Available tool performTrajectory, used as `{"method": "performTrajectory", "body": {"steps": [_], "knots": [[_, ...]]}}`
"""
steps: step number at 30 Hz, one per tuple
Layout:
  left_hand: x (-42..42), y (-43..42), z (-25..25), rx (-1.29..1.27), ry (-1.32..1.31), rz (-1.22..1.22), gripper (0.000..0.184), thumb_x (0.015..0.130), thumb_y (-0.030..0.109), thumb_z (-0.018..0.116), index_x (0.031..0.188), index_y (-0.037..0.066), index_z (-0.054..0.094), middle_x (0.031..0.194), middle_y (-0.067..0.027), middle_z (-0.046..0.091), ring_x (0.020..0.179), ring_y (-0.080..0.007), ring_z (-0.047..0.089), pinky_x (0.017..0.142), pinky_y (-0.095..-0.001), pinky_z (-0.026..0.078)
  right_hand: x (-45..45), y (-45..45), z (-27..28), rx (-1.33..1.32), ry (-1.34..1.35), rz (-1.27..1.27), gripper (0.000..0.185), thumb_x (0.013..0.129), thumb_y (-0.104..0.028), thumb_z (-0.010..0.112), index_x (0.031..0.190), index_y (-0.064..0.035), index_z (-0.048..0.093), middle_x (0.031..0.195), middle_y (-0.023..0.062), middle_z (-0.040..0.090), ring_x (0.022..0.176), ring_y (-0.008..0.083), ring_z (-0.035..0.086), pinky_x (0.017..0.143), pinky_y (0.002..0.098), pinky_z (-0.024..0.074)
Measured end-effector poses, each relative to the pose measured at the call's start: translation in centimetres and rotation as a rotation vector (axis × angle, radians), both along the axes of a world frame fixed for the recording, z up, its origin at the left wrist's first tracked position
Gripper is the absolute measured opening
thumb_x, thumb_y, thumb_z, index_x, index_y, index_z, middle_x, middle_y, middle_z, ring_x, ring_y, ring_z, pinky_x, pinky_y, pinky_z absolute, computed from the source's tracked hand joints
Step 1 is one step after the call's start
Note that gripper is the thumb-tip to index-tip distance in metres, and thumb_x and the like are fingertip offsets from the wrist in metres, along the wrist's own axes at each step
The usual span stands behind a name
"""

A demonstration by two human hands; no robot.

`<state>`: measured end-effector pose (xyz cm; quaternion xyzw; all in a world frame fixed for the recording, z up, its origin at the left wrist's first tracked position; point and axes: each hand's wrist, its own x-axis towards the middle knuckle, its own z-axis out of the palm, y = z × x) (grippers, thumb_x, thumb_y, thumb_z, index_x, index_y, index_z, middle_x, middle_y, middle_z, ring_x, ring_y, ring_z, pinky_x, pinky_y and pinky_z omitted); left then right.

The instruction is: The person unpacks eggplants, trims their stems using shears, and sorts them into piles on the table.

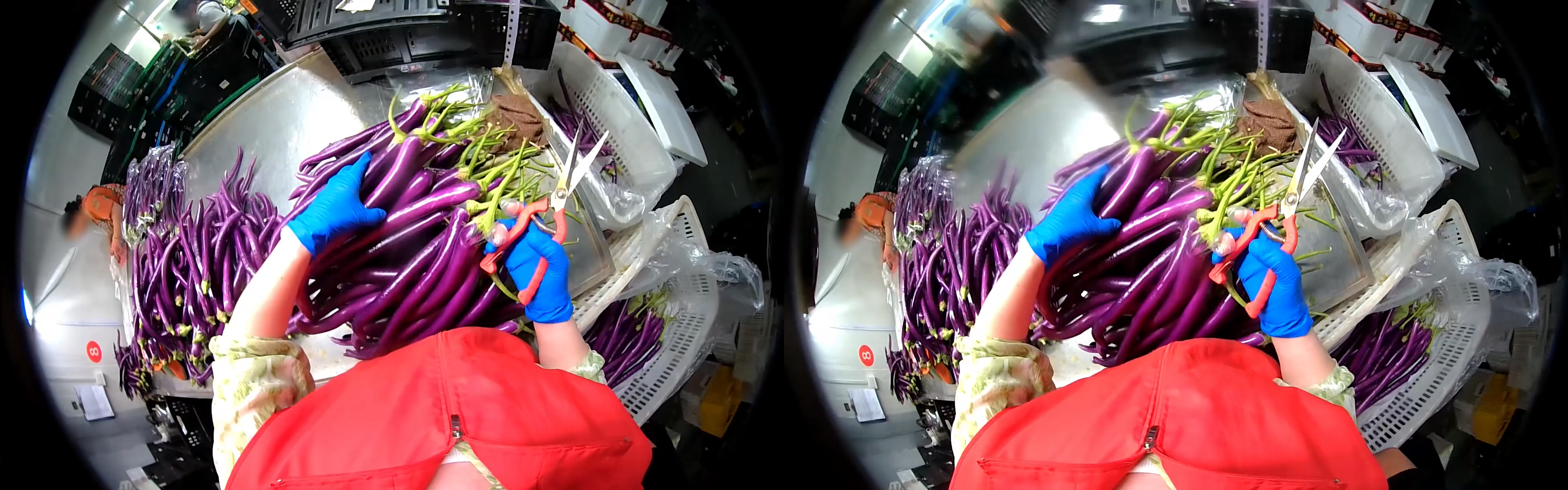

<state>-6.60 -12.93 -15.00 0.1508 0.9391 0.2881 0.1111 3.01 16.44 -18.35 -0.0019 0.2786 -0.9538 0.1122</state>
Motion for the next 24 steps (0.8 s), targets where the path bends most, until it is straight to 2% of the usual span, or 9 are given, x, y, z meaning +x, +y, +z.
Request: {"method": "performTrajectory", "body": {"steps": [4, 5, 6, 11, 16, 18, 20, 22, 24], "knots": [[0.7, -0.1, 0.4, -0.071, -0.013, 0.044, 0.098, 0.066, 0.030, 0.076, 0.141, -0.003, 0.022, 0.134, -0.0285, 0.040, 0.126, -0.0360, 0.041, 0.107, -0.0365, 0.032, 0.1, 0.8, -1.2, 0.043, -0.034, 0.058, 0.045, 0.082, -0.024, 0.059, 0.119, -0.0041, 0.044, 0.096, 0.0109, 0.053, 0.088, 0.0241, 0.056, 0.078, 0.0382, 0.0476], [1.0, -0.4, 0.5, -0.023, -0.057, 0.066, 0.097, 0.067, 0.031, 0.077, 0.141, -0.001, 0.024, 0.133, -0.0262, 0.043, 0.125, -0.0344, 0.043, 0.107, -0.0366, 0.032, 0.1, 0.7, -1.1, 0.028, -0.056, 0.057, 0.044, 0.082, -0.024, 0.058, 0.119, -0.0042, 0.044, 0.096, 0.0115, 0.054, 0.087, 0.0244, 0.056, 0.077, 0.0388, 0.0480], [1.3, -0.6, 0.4, 0.253, -0.215, 0.089, 0.095, 0.067, 0.027, 0.078, 0.141, 0.001, 0.025, 0.133, -0.0217, 0.045, 0.124, -0.0301, 0.044, 0.106, -0.0354, 0.032, 0.0, 0.6, -0.9, 0.028, -0.058, 0.043, 0.044, 0.082, -0.024, 0.058, 0.119, -0.0042, 0.044, 0.095, 0.0115, 0.054, 0.087, 0.0244, 0.056, 0.077, 0.0388, 0.0479], [1.9, -0.4, 0.6, 0.478, -0.366, 0.187, 0.087, 0.066, 0.018, 0.080, 0.139, 0.005, 0.034, 0.131, -0.0137, 0.049, 0.120, -0.0226, 0.047, 0.106, -0.0322, 0.033, -0.4, 0.3, -0.4, 0.065, -0.057, 0.038, 0.043, 0.082, -0.022, 0.059, 0.118, -0.0050, 0.044, 0.097, 0.0081, 0.052, 0.085, 0.0232, 0.056, 0.073, 0.0379, 0.0484], [2.2, -0.4, 2.6, 0.284, -0.247, 0.192, 0.080, 0.067, 0.017, 0.074, 0.136, 0.004, 0.037, 0.125, -0.0157, 0.053, 0.115, -0.0229, 0.051, 0.102, -0.0322, 0.037, 0.1, 2.0, 0.7, 0.383, 0.004, 0.081, 0.042, 0.083, -0.015, 0.057, 0.121, -0.0026, 0.044, 0.088, 0.0099, 0.055, 0.069, 0.0201, 0.056, 0.063, 0.0311, 0.0476], [1.8, -1.5, 3.5, 0.304, -0.053, 0.175, 0.073, 0.068, 0.014, 0.070, 0.134, 0.005, 0.040, 0.115, -0.0170, 0.059, 0.106, -0.0228, 0.057, 0.095, -0.0325, 0.042, 0.1, 3.5, 3.0, 0.681, 0.062, 0.158, 0.050, 0.081, -0.014, 0.061, 0.126, -0.0031, 0.046, 0.084, 0.0041, 0.054, 0.065, 0.0104, 0.054, 0.058, 0.0225, 0.0441], [2.6, -1.5, 6.3, 0.334, 0.065, 0.205, 0.073, 0.068, 0.014, 0.071, 0.134, 0.006, 0.040, 0.112, -0.0177, 0.060, 0.103, -0.0243, 0.059, 0.092, -0.0324, 0.044, 0.2, 4.5, 4.6, 0.720, 0.104, 0.271, 0.052, 0.080, -0.015, 0.064, 0.128, -0.0040, 0.046, 0.083, 0.0027, 0.053, 0.064, 0.0089, 0.053, 0.057, 0.0208, 0.0427], [3.2, -2.4, 6.9, 0.181, 0.314, 0.190, 0.077, 0.068, 0.013, 0.073, 0.136, 0.009, 0.038, 0.108, -0.0212, 0.060, 0.099, -0.0311, 0.062, 0.088, -0.0357, 0.047, 0.1, 4.5, 6.5, 0.777, 0.061, 0.376, 0.051, 0.080, -0.016, 0.064, 0.127, -0.0039, 0.046, 0.087, 0.0042, 0.057, 0.063, 0.0085, 0.052, 0.056, 0.0204, 0.0429], [4.2, -2.4, 7.7, -0.162, 0.437, 0.284, 0.084, 0.062, 0.008, 0.076, 0.137, 0.009, 0.038, 0.116, -0.0199, 0.057, 0.103, -0.0301, 0.060, 0.089, -0.0361, 0.047, -0.4, 3.5, 7.4, 0.677, 0.044, 0.535, 0.051, 0.078, -0.008, 0.062, 0.126, 0.0002, 0.045, 0.088, 0.0098, 0.062, 0.071, 0.0156, 0.060, 0.058, 0.0236, 0.0473]]}}
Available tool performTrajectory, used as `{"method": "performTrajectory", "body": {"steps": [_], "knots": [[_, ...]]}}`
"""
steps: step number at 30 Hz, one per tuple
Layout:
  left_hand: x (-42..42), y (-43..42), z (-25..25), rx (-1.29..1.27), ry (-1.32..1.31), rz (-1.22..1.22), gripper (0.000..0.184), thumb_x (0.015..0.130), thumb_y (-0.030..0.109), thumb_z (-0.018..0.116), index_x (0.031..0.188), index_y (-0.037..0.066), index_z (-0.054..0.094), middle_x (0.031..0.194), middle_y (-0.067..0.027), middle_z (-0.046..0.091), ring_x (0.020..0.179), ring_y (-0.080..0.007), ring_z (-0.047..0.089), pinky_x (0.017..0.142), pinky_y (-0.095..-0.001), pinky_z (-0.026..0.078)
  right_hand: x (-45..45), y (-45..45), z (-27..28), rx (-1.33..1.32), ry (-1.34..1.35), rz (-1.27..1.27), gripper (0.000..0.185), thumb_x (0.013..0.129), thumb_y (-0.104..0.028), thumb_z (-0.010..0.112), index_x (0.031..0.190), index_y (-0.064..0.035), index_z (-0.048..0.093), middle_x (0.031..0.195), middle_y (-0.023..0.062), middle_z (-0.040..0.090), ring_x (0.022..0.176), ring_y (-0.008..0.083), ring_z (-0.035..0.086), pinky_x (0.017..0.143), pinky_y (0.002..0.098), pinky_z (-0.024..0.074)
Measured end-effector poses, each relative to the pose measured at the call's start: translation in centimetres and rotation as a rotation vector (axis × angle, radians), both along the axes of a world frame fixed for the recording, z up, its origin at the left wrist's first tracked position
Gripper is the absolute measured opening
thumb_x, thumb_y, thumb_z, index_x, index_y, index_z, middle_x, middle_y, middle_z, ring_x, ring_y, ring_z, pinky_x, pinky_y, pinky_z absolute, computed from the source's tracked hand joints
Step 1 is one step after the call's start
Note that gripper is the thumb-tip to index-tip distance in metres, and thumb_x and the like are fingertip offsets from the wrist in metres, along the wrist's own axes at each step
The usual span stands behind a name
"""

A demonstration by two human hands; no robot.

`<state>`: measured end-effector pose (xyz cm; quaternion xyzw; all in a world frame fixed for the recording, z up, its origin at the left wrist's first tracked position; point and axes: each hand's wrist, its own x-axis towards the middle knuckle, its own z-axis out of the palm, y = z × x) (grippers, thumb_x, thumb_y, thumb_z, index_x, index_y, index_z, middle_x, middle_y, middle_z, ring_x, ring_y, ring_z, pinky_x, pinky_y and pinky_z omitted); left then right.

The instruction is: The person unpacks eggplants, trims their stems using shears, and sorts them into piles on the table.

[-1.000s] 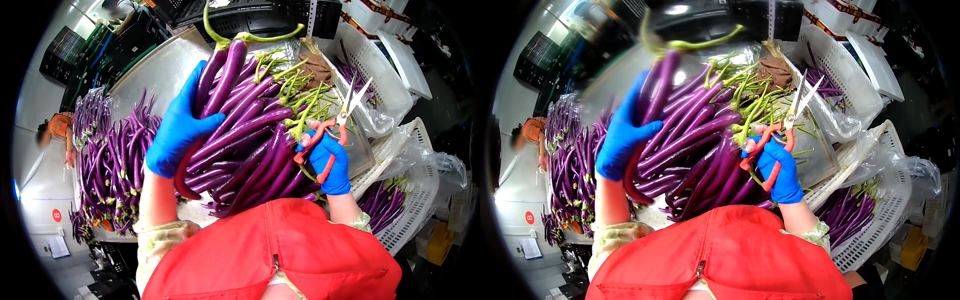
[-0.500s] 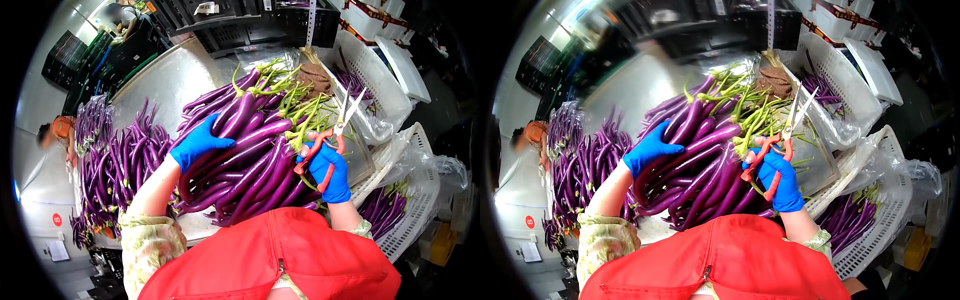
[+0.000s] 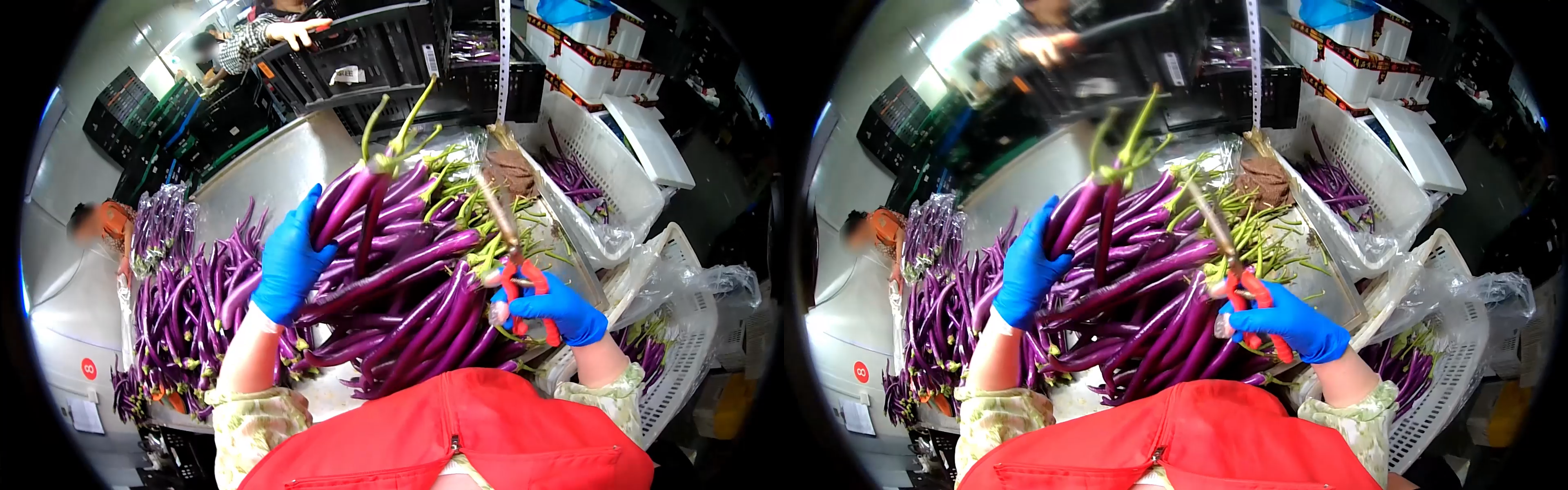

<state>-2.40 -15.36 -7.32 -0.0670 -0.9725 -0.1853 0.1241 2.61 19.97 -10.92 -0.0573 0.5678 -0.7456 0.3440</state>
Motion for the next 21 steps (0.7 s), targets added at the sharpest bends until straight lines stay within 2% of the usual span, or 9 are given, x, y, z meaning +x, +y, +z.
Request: {"method": "performTrajectory", "body": {"steps": [1, 2, 4, 6, 9, 12, 14, 18, 21], "knots": [[0.1, 0.1, -0.1, -0.262, 0.024, 0.070, 0.086, 0.061, 0.008, 0.075, 0.138, 0.010, 0.036, 0.110, -0.0214, 0.058, 0.093, -0.0373, 0.060, 0.081, -0.0407, 0.050, -0.2, -0.6, 0.4, 0.017, -0.033, 0.082, 0.054, 0.079, -0.019, 0.063, 0.126, -0.0010, 0.044, 0.086, 0.0067, 0.059, 0.062, 0.0104, 0.054, 0.055, 0.0226, 0.0447], [0.1, 0.2, -0.6, -0.400, 0.030, 0.093, 0.084, 0.064, 0.013, 0.074, 0.138, 0.009, 0.035, 0.102, -0.0201, 0.061, 0.087, -0.0383, 0.060, 0.076, -0.0430, 0.050, -0.3, -1.1, 0.4, 0.002, -0.061, 0.098, 0.055, 0.079, -0.021, 0.063, 0.126, 0.0002, 0.043, 0.086, 0.0069, 0.059, 0.062, 0.0107, 0.054, 0.055, 0.0229, 0.0449], [-1.1, -2.2, -3.2, -0.382, -0.197, 0.019, 0.075, 0.069, 0.019, 0.074, 0.133, 0.006, 0.039, 0.093, -0.0213, 0.063, 0.084, -0.0393, 0.061, 0.072, -0.0459, 0.049, -0.1, -2.1, -0.1, -0.016, -0.136, 0.148, 0.058, 0.079, -0.023, 0.063, 0.126, 0.0026, 0.042, 0.086, 0.0074, 0.060, 0.063, 0.0113, 0.055, 0.055, 0.0234, 0.0453], [-1.8, -3.8, -3.3, 0.116, -0.478, -0.094, 0.066, 0.068, 0.017, 0.073, 0.126, 0.001, 0.046, 0.104, -0.0254, 0.062, 0.095, -0.0365, 0.062, 0.083, -0.0388, 0.048, 0.2, -2.6, -0.2, 0.005, -0.107, 0.167, 0.061, 0.079, -0.026, 0.062, 0.127, 0.0047, 0.041, 0.085, 0.0078, 0.061, 0.060, 0.0122, 0.056, 0.055, 0.0231, 0.0453], [-1.1, -4.8, -3.1, 0.411, -0.430, 0.015, 0.069, 0.069, 0.014, 0.071, 0.130, -0.001, 0.043, 0.112, -0.0254, 0.059, 0.100, -0.0347, 0.061, 0.087, -0.0363, 0.047, 0.5, -2.4, 1.0, 0.017, -0.086, 0.182, 0.062, 0.081, -0.027, 0.062, 0.129, 0.0044, 0.039, 0.084, 0.0082, 0.061, 0.057, 0.0128, 0.055, 0.055, 0.0231, 0.0457], [0.9, -2.0, -3.4, -0.433, 0.019, 0.098, 0.081, 0.068, 0.014, 0.074, 0.137, 0.000, 0.034, 0.089, -0.0180, 0.061, 0.079, -0.0315, 0.061, 0.071, -0.0400, 0.050, 0.3, -2.3, 0.5, 0.000, -0.070, 0.148, 0.060, 0.082, -0.027, 0.062, 0.128, 0.0050, 0.040, 0.083, 0.0086, 0.061, 0.059, 0.0130, 0.056, 0.056, 0.0231, 0.0455], [1.7, -0.5, -2.6, -0.648, 0.121, -0.117, 0.077, 0.070, 0.016, 0.070, 0.138, 0.009, 0.035, 0.081, -0.0156, 0.057, 0.073, -0.0329, 0.060, 0.064, -0.0427, 0.048, 0.0, -2.5, 0.5, 0.029, -0.043, 0.127, 0.059, 0.082, -0.027, 0.062, 0.128, 0.0049, 0.040, 0.084, 0.0086, 0.061, 0.058, 0.0130, 0.056, 0.056, 0.0229, 0.0455], [0.3, -0.8, -2.8, -0.508, -0.078, -0.198, 0.070, 0.072, 0.019, 0.069, 0.135, 0.010, 0.040, 0.086, -0.0190, 0.060, 0.074, -0.0345, 0.060, 0.066, -0.0444, 0.049, 0.1, -2.4, 0.3, 0.020, -0.011, 0.090, 0.059, 0.081, -0.025, 0.061, 0.128, 0.0040, 0.041, 0.085, 0.0090, 0.061, 0.063, 0.0131, 0.057, 0.057, 0.0227, 0.0455], [0.1, -1.1, -3.7, -0.392, -0.024, -0.145, 0.071, 0.072, 0.017, 0.069, 0.135, 0.009, 0.039, 0.087, -0.0181, 0.061, 0.076, -0.0341, 0.060, 0.066, -0.0452, 0.048, 0.3, -1.8, -0.7, 0.000, -0.006, 0.037, 0.062, 0.082, -0.026, 0.061, 0.131, 0.0032, 0.038, 0.085, 0.0101, 0.061, 0.058, 0.0141, 0.056, 0.056, 0.0232, 0.0460]]}}
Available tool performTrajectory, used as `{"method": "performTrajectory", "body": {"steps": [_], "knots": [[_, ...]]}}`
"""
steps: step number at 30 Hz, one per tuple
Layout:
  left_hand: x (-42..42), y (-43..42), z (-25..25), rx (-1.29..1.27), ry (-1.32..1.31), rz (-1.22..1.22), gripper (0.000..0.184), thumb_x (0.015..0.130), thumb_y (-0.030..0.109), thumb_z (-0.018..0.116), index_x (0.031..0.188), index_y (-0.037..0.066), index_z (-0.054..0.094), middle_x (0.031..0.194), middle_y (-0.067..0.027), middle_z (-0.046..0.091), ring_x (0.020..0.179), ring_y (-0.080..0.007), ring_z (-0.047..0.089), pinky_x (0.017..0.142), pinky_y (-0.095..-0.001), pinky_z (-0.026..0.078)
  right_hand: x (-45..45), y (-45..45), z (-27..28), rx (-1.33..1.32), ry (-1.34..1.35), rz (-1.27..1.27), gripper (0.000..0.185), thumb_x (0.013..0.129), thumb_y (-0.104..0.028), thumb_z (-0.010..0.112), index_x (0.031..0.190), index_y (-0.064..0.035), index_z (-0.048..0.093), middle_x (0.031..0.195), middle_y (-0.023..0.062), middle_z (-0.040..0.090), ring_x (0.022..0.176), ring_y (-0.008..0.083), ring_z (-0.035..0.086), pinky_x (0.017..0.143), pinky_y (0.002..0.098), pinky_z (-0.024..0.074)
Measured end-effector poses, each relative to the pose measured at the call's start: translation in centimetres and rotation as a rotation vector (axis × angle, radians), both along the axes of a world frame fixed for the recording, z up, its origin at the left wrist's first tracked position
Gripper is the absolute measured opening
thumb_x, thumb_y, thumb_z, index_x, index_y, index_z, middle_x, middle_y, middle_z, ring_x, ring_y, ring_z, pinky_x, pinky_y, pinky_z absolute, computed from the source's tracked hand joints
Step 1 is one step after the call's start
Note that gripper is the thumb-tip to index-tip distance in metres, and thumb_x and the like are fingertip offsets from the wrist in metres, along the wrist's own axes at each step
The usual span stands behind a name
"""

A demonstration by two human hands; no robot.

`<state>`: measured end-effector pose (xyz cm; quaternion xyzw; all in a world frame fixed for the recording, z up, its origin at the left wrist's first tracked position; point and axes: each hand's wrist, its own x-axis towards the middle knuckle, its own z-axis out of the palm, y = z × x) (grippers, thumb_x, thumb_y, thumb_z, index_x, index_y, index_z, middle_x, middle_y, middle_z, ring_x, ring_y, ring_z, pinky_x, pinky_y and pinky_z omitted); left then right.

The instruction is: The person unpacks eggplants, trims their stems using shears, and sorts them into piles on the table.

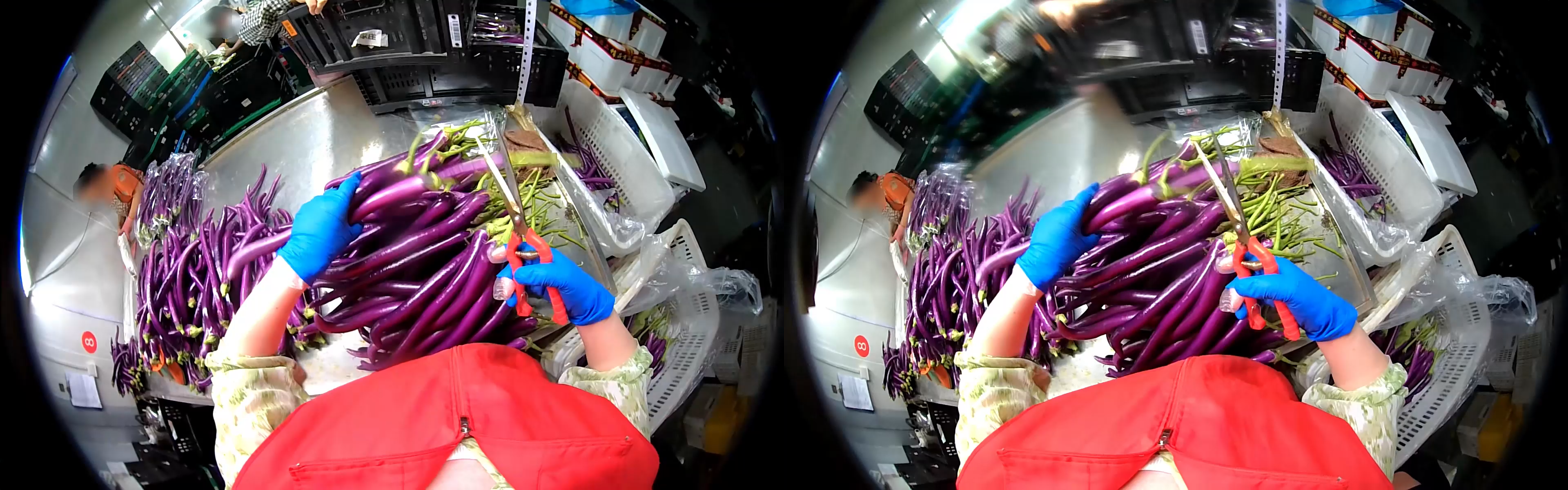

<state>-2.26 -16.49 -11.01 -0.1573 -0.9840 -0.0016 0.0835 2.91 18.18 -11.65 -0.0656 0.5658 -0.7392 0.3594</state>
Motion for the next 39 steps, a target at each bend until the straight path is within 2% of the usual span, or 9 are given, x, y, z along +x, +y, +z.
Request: {"method": "performTrajectory", "body": {"steps": [5, 6, 9, 12, 16, 19, 30, 37, 39], "knots": [[0.8, 0.2, 1.7, -0.177, 0.307, -0.174, 0.075, 0.068, 0.017, 0.071, 0.136, 0.010, 0.039, 0.077, -0.0125, 0.056, 0.068, -0.0298, 0.057, 0.063, -0.0427, 0.046, 0.1, 1.0, -0.6, -0.025, -0.038, -0.063, 0.062, 0.083, -0.023, 0.058, 0.135, -0.0019, 0.032, 0.083, 0.0123, 0.062, 0.060, 0.0179, 0.060, 0.059, 0.0267, 0.0496], [0.5, -0.2, 1.6, -0.165, 0.293, -0.155, 0.076, 0.066, 0.018, 0.072, 0.135, 0.010, 0.040, 0.077, -0.0112, 0.056, 0.068, -0.0294, 0.056, 0.061, -0.0418, 0.046, -0.1, 1.4, -0.9, -0.087, -0.137, -0.078, 0.045, 0.085, -0.017, 0.055, 0.123, 0.0062, 0.045, 0.086, 0.0144, 0.062, 0.079, 0.0215, 0.061, 0.074, 0.0323, 0.0491], [1.5, -0.1, 3.3, -0.135, 0.129, -0.120, 0.072, 0.066, 0.016, 0.073, 0.132, 0.010, 0.044, 0.084, -0.0131, 0.060, 0.075, -0.0325, 0.059, 0.067, -0.0412, 0.048, -1.1, 1.1, -1.4, -0.220, -0.205, -0.047, 0.042, 0.087, -0.016, 0.051, 0.122, 0.0060, 0.045, 0.087, 0.0167, 0.061, 0.079, 0.0246, 0.060, 0.071, 0.0364, 0.0498], [2.2, -0.7, 5.0, 0.343, -0.019, -0.020, 0.069, 0.068, 0.015, 0.073, 0.130, 0.010, 0.044, 0.097, -0.0224, 0.062, 0.087, -0.0376, 0.062, 0.078, -0.0410, 0.050, -1.5, 0.9, -1.4, -0.260, -0.269, -0.058, 0.044, 0.088, -0.016, 0.051, 0.126, 0.0021, 0.040, 0.091, 0.0155, 0.061, 0.080, 0.0246, 0.060, 0.070, 0.0362, 0.0505], [3.0, -1.6, 5.4, 0.843, -0.352, 0.102, 0.072, 0.072, 0.011, 0.075, 0.134, 0.005, 0.040, 0.119, -0.0118, 0.056, 0.109, -0.0175, 0.053, 0.097, -0.0302, 0.040, -0.9, 0.4, -0.6, -0.014, -0.063, 0.008, 0.046, 0.085, -0.019, 0.055, 0.128, -0.0061, 0.041, 0.095, 0.0103, 0.059, 0.074, 0.0185, 0.061, 0.067, 0.0295, 0.0507], [3.4, -1.8, 5.1, 0.987, -0.397, 0.162, 0.072, 0.073, 0.013, 0.075, 0.134, 0.004, 0.039, 0.119, -0.0116, 0.056, 0.108, -0.0179, 0.053, 0.097, -0.0301, 0.040, 0.5, -1.0, 2.3, 0.178, 0.065, 0.019, 0.053, 0.083, -0.024, 0.060, 0.128, -0.0047, 0.042, 0.087, 0.0051, 0.055, 0.064, 0.0099, 0.057, 0.055, 0.0218, 0.0469], [4.6, -1.7, 6.9, 1.199, -0.477, 0.126, 0.075, 0.069, 0.004, 0.076, 0.135, 0.002, 0.039, 0.125, -0.0087, 0.051, 0.113, -0.0159, 0.049, 0.100, -0.0290, 0.037, 0.2, 0.3, 4.2, 0.379, 0.068, 0.174, 0.051, 0.083, -0.027, 0.063, 0.127, -0.0039, 0.047, 0.087, 0.0040, 0.058, 0.066, 0.0068, 0.050, 0.058, 0.0207, 0.0421], [5.4, 0.2, 8.0, 1.136, -0.587, 0.070, 0.081, 0.065, 0.004, 0.079, 0.136, 0.003, 0.039, 0.127, -0.0081, 0.051, 0.118, -0.0167, 0.047, 0.104, -0.0310, 0.033, -0.6, 0.6, 4.0, 0.514, 0.232, 0.199, 0.052, 0.082, -0.029, 0.065, 0.125, -0.0031, 0.050, 0.095, 0.0032, 0.058, 0.079, 0.0100, 0.054, 0.072, 0.0249, 0.0458], [5.4, 0.2, 7.4, 1.072, -0.616, 0.037, 0.079, 0.069, 0.007, 0.077, 0.137, 0.004, 0.037, 0.126, -0.0107, 0.052, 0.115, -0.0180, 0.049, 0.103, -0.0308, 0.034, -0.7, 0.6, 3.7, 0.493, 0.289, 0.190, 0.053, 0.082, -0.028, 0.064, 0.126, -0.0022, 0.050, 0.107, 0.0075, 0.058, 0.095, 0.0147, 0.054, 0.085, 0.0280, 0.0435]]}}
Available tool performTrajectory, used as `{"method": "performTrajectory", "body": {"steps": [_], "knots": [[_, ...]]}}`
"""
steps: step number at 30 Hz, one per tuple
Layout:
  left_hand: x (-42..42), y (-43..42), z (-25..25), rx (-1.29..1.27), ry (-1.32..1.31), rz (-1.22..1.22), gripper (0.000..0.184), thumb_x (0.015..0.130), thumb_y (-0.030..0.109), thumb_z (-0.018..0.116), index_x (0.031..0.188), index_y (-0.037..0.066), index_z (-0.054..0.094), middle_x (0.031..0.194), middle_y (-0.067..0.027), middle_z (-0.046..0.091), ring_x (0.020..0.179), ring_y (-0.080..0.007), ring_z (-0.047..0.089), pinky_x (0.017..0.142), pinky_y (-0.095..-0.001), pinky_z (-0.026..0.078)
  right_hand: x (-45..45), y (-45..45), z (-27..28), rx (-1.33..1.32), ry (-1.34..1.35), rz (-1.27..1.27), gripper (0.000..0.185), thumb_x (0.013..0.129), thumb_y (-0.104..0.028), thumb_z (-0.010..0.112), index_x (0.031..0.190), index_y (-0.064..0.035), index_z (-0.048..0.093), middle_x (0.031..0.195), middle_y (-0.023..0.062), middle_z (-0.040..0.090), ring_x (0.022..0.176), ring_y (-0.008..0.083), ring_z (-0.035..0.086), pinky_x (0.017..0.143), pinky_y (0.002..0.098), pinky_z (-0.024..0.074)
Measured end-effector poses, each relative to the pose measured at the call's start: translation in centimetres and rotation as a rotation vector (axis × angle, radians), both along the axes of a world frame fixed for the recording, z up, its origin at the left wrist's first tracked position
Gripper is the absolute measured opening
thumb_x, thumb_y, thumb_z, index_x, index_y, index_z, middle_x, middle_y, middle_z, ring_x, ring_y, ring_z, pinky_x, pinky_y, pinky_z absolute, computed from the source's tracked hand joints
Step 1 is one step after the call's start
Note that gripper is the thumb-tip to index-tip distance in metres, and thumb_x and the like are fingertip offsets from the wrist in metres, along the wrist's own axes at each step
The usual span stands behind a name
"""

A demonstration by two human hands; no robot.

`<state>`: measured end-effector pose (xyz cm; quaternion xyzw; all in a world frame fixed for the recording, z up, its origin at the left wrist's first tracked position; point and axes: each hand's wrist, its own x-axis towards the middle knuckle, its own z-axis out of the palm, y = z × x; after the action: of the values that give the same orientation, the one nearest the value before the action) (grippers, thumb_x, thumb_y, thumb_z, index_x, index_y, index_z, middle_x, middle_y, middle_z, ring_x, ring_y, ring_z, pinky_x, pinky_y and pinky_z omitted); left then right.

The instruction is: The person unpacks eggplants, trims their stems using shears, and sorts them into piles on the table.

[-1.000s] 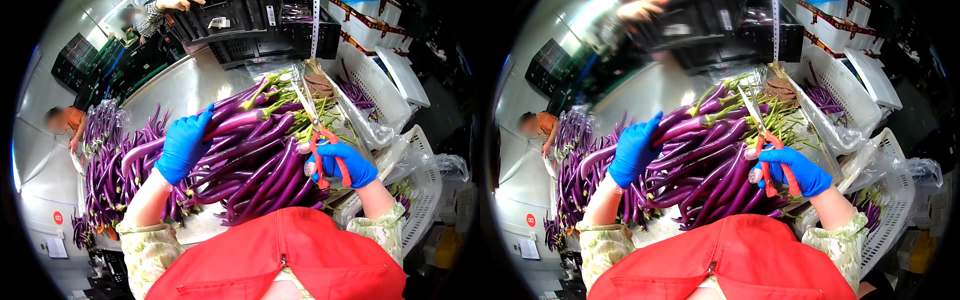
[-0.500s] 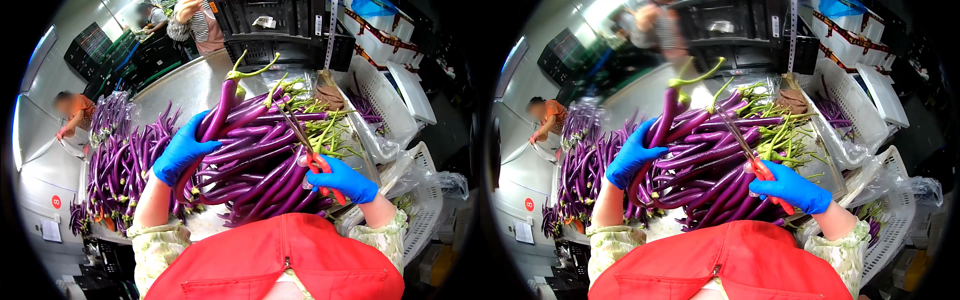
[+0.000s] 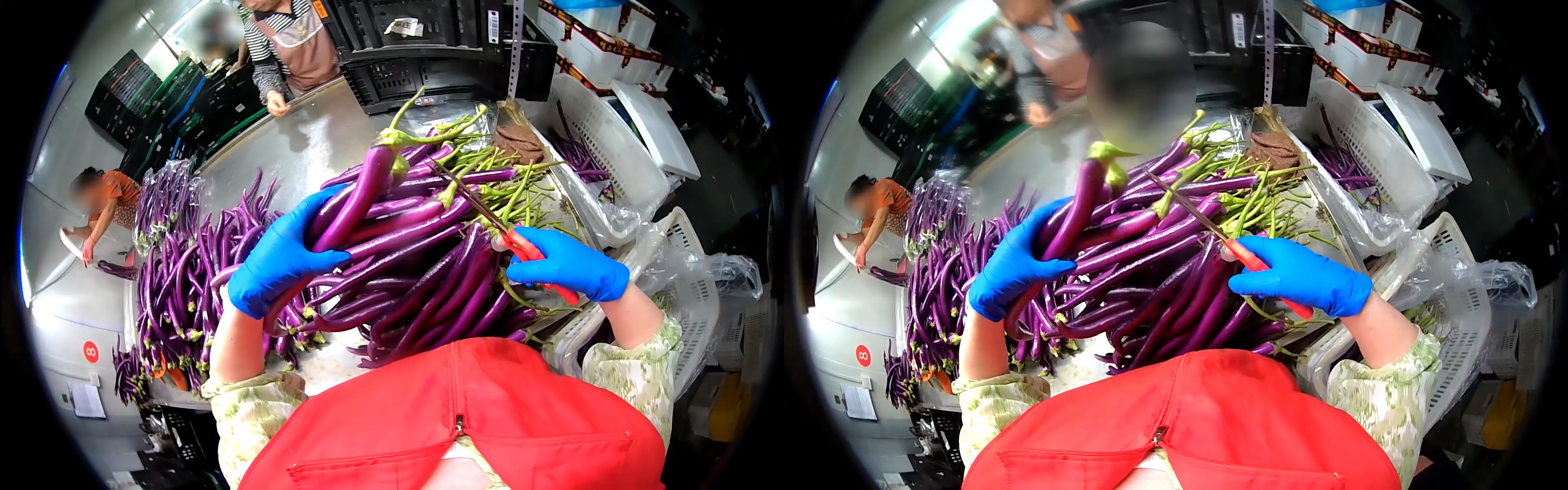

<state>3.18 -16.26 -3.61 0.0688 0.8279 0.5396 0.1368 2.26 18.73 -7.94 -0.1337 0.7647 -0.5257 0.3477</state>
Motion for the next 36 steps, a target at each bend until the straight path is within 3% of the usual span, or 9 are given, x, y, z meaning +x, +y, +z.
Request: {"method": "performTrajectory", "body": {"steps": [6, 17, 21, 24, 26, 28, 36], "knots": [[0.0, 0.5, 0.1, -0.024, -0.024, -0.053, 0.079, 0.069, 0.009, 0.077, 0.138, 0.005, 0.037, 0.128, -0.0106, 0.050, 0.116, -0.0181, 0.048, 0.104, -0.0309, 0.034, 0.1, 0.2, -1.6, -0.089, 0.023, -0.011, 0.049, 0.080, -0.025, 0.065, 0.121, -0.0009, 0.051, 0.111, 0.0098, 0.057, 0.102, 0.0166, 0.053, 0.090, 0.0301, 0.0411], [-0.4, 0.9, -0.6, 0.005, -0.088, -0.041, 0.081, 0.067, 0.007, 0.078, 0.137, 0.003, 0.038, 0.128, -0.0090, 0.050, 0.117, -0.0172, 0.047, 0.104, -0.0313, 0.034, 2.6, 0.6, -6.4, -0.198, 0.083, -0.163, 0.030, 0.080, -0.013, 0.060, 0.109, -0.0034, 0.055, 0.084, 0.0013, 0.055, 0.077, 0.0067, 0.049, 0.071, 0.0239, 0.0423], [-0.6, 0.8, -1.9, -0.064, 0.051, -0.013, 0.080, 0.068, 0.007, 0.077, 0.137, 0.003, 0.037, 0.128, -0.0096, 0.050, 0.118, -0.0176, 0.047, 0.103, -0.0313, 0.034, 3.8, 0.4, -2.9, -0.478, -0.304, -0.113, 0.040, 0.081, -0.013, 0.059, 0.119, -0.0064, 0.047, 0.080, 0.0006, 0.051, 0.068, 0.0074, 0.048, 0.062, 0.0220, 0.0402], [-0.4, 1.2, -2.5, -0.163, 0.095, 0.015, 0.080, 0.068, 0.007, 0.077, 0.137, 0.005, 0.037, 0.128, -0.0104, 0.051, 0.118, -0.0180, 0.047, 0.103, -0.0311, 0.034, 3.8, -0.9, -1.0, -0.403, -0.413, -0.060, 0.047, 0.082, -0.016, 0.059, 0.124, -0.0057, 0.041, 0.082, 0.0013, 0.051, 0.068, 0.0077, 0.049, 0.057, 0.0209, 0.0411], [-0.3, 1.3, -3.3, -0.349, 0.283, -0.025, 0.080, 0.069, 0.019, 0.076, 0.139, 0.011, 0.036, 0.120, -0.0197, 0.056, 0.110, -0.0285, 0.057, 0.095, -0.0347, 0.043, 3.5, -2.0, -0.9, -0.523, -0.460, -0.055, 0.050, 0.081, -0.018, 0.060, 0.125, -0.0054, 0.039, 0.084, 0.0044, 0.053, 0.076, 0.0097, 0.052, 0.055, 0.0208, 0.0434], [-0.2, 1.4, -3.7, -0.379, 0.330, -0.024, 0.081, 0.070, 0.021, 0.076, 0.139, 0.012, 0.036, 0.114, -0.0200, 0.059, 0.107, -0.0302, 0.059, 0.092, -0.0358, 0.045, 3.0, -2.6, -2.1, -0.608, -0.542, -0.064, 0.050, 0.082, -0.018, 0.059, 0.125, -0.0054, 0.039, 0.083, 0.0050, 0.053, 0.077, 0.0103, 0.053, 0.056, 0.0211, 0.0443], [0.2, 0.6, -4.1, -0.392, 0.323, 0.100, 0.083, 0.069, 0.023, 0.077, 0.139, 0.013, 0.034, 0.111, -0.0206, 0.061, 0.102, -0.0306, 0.062, 0.087, -0.0372, 0.047, 2.8, -4.1, -2.1, -0.548, -0.469, -0.040, 0.049, 0.082, -0.019, 0.059, 0.125, -0.0051, 0.039, 0.082, 0.0054, 0.054, 0.073, 0.0091, 0.054, 0.048, 0.0219, 0.0426]]}}
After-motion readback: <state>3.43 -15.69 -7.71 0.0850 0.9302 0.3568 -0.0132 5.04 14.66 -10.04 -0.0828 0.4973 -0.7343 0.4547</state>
